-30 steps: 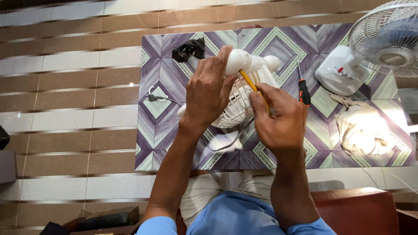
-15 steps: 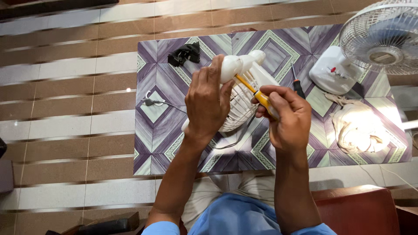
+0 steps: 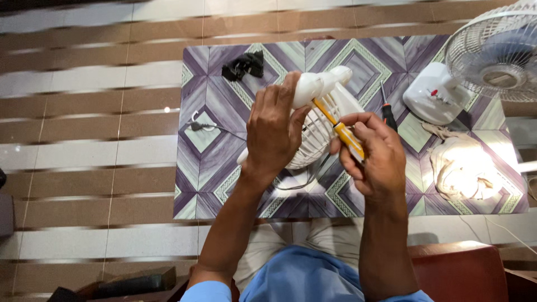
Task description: The person disassembles a small white electric fan by using a yellow screwdriver to remove screws from the rear cover, then separates the front grille from the rear housing to expose the fan blades and motor.
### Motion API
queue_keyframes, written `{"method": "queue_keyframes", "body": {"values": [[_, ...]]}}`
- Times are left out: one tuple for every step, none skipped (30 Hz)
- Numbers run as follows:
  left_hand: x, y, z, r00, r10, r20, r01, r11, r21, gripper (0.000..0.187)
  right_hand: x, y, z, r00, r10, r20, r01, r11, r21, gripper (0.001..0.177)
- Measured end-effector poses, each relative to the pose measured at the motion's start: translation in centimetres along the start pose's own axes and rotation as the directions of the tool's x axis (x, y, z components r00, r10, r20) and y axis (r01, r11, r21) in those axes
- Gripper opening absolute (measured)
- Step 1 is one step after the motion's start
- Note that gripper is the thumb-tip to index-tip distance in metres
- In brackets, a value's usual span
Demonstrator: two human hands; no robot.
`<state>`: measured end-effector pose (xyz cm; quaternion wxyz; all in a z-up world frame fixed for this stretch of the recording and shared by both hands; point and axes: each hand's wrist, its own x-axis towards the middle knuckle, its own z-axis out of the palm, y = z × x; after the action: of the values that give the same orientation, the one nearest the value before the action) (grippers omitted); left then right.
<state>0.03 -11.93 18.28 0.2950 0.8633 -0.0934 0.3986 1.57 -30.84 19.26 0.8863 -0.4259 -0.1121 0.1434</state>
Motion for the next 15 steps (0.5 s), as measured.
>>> {"method": "queue_keyframes", "body": {"values": [[-0.3,0.0,0.1,1.0,-0.007,0.004,0.007,1.0,-0.007,0.061,-0.2,0.2,-0.2,0.999,-0.03,-0.042,0.023,0.985,-0.169,0.016],[-0.1,0.0,0.2,1.0,-0.003,0.003,0.003,1.0,-0.016,0.061,-0.3,0.3,-0.2,0.994,-0.08,-0.073,0.051,0.941,-0.335,0.013],[0.0,-0.1,0.3,1.0,0.003,0.007,-0.003,1.0,-0.015,0.062,-0.5,0.3,-0.2,0.986,-0.134,-0.096,0.07,0.868,-0.491,0.011],[0.1,-0.1,0.4,1.0,0.005,0.013,-0.005,1.0,-0.013,0.062,-0.8,0.4,-0.2,0.955,-0.298,0.003,0.227,0.72,-0.656,0.011],[0.2,-0.1,0.5,1.0,0.008,0.02,-0.008,1.0,-0.011,0.062,-1.2,0.7,-0.1,0.894,-0.429,0.133,0.364,0.518,-0.774,0.011],[0.4,-0.2,0.5,1.0,0.013,0.017,-0.013,1.0,-0.008,0.062,-1.5,0.9,0.1,0.807,-0.518,0.284,0.473,0.278,-0.836,0.012],[0.6,-0.3,0.4,1.0,0.019,0.015,-0.019,1.0,-0.004,0.062,-1.6,1.0,0.2,0.771,-0.541,0.335,0.504,0.2,-0.84,0.013],[0.7,-0.3,0.4,1.0,0.027,0.014,-0.027,1.0,-0.001,0.061,-1.6,1.1,0.2,0.733,-0.561,0.385,0.531,0.12,-0.839,0.013],[0.7,-0.3,0.4,1.0,0.014,0.01,-0.014,1.0,-0.003,0.061,-1.6,1.2,0.2,0.693,-0.575,0.435,0.554,0.038,-0.832,0.014],[0.6,-0.2,0.3,1.0,0.001,0.007,-0.001,1.0,-0.005,0.06,-1.4,1.2,0.0,0.749,-0.58,0.319,0.547,0.271,-0.792,0.014],[0.5,-0.1,0.2,1.0,-0.012,0.004,0.012,1.0,-0.007,0.06,-1.1,1.3,-0.1,0.806,-0.555,0.206,0.516,0.488,-0.704,0.014],[0.5,0.0,0.1,1.0,-0.018,-0.01,0.018,1.0,-0.001,0.06,-0.6,1.5,-0.2,0.86,-0.499,0.109,0.466,0.678,-0.569,0.016],[0.5,0.1,0.3,0.999,-0.024,-0.025,0.024,1.0,0.004,0.06,-0.1,1.8,-0.4,0.894,-0.448,-0.022,0.405,0.826,-0.391,0.02],[0.0,0.4,0.3,0.999,-0.043,-0.03,0.043,0.999,0.008,0.06,-0.1,2.4,-0.6,0.925,-0.351,-0.145,0.323,0.928,-0.186,0.025],[-0.4,0.4,0.4,0.998,-0.056,-0.028,0.056,0.998,0.018,0.059,-0.2,2.9,-0.9,0.943,-0.225,-0.244,0.241,0.97,0.038,0.029]]}}
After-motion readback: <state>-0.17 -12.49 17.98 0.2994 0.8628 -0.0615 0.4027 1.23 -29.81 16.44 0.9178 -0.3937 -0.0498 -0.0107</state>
